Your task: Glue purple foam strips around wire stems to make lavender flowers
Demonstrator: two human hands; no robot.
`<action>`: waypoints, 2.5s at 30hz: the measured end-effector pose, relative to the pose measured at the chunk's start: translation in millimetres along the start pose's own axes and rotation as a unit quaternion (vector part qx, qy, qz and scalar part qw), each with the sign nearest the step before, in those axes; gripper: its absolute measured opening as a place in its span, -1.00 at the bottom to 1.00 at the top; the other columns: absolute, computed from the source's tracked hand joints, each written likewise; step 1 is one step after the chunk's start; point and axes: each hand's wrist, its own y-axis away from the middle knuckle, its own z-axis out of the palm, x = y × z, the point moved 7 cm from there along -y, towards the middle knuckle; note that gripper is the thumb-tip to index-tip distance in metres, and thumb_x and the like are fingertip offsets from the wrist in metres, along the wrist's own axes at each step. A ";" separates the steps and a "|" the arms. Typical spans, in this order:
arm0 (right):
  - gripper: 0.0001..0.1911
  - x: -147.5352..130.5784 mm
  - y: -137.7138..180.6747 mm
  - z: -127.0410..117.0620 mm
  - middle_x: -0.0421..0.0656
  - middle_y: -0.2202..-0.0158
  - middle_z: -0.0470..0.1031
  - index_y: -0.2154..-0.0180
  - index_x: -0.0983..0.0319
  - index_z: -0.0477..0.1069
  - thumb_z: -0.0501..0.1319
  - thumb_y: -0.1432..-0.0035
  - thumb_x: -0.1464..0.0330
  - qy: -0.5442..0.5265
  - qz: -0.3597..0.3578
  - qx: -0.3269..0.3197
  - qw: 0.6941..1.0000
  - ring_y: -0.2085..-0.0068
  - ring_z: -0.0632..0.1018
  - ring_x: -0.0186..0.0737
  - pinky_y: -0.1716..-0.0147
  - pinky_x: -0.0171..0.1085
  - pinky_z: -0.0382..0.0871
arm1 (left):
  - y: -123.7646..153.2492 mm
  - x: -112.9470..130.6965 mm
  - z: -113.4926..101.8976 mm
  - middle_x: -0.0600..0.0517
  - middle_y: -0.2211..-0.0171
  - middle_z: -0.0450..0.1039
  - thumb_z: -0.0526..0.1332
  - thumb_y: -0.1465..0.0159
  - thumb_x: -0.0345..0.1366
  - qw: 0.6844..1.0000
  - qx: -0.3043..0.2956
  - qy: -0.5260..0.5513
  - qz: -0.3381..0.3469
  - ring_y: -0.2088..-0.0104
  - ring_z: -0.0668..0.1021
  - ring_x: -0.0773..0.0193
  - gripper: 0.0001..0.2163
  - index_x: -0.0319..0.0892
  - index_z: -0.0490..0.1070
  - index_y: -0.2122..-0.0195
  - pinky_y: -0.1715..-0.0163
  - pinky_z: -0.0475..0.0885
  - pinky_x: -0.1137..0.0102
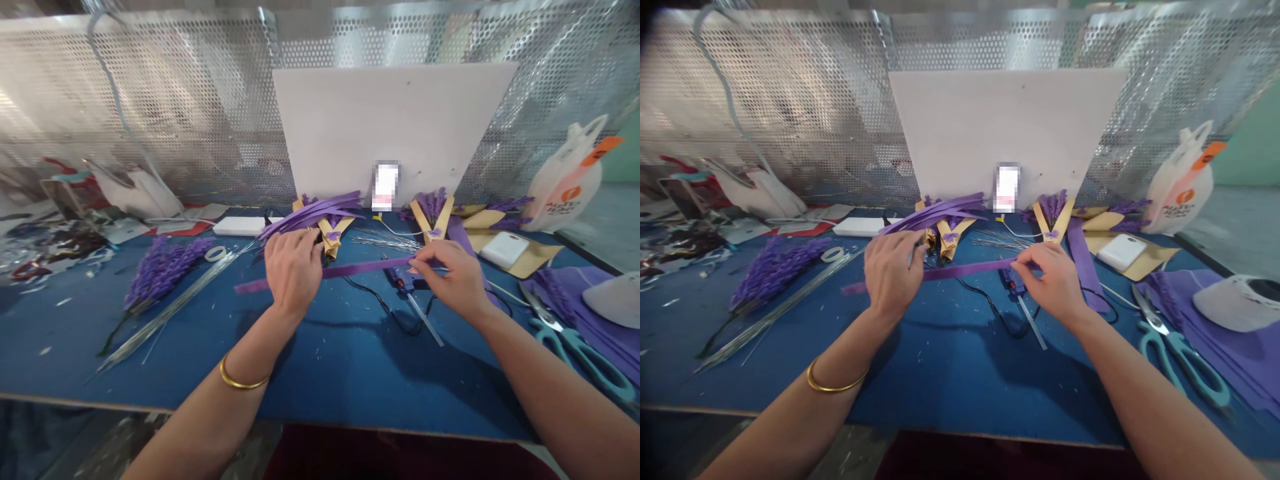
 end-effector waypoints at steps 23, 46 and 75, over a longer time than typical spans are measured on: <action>-0.95 -46.2 16.0 29.2 -0.22 0.41 0.53 0.38 0.17 0.35 0.18 -0.15 0.40 -0.036 -0.113 -0.112 0.987 0.38 0.53 -0.28 0.02 -0.09 0.29 | 43.5 47.6 55.9 0.15 0.35 0.61 0.21 -0.22 -0.24 0.927 -0.270 0.259 -0.002 0.35 0.58 0.33 -0.88 -0.02 0.55 0.39 -0.14 0.15 0.23; -0.93 -35.2 7.5 19.4 -0.24 0.44 0.53 0.40 0.16 0.35 0.20 -0.13 0.42 -0.025 -0.099 -0.093 0.990 0.40 0.53 -0.26 0.05 -0.08 0.31 | 42.6 41.9 56.4 0.10 0.58 0.52 0.19 -0.23 -0.15 0.925 -0.279 0.254 -0.033 0.47 0.51 0.32 -0.77 -0.08 0.56 0.48 0.18 0.38 0.38; -0.87 18.3 -2.4 7.9 -0.21 0.46 0.52 0.46 0.18 0.38 0.20 -0.15 0.35 0.051 -0.016 -0.094 0.994 0.33 0.50 -0.20 0.14 -0.16 0.31 | 49.5 17.9 77.0 0.05 0.54 0.52 0.19 -0.18 -0.11 0.874 -0.344 0.300 -0.170 0.53 0.50 0.36 -0.74 -0.18 0.51 0.49 0.45 0.36 0.48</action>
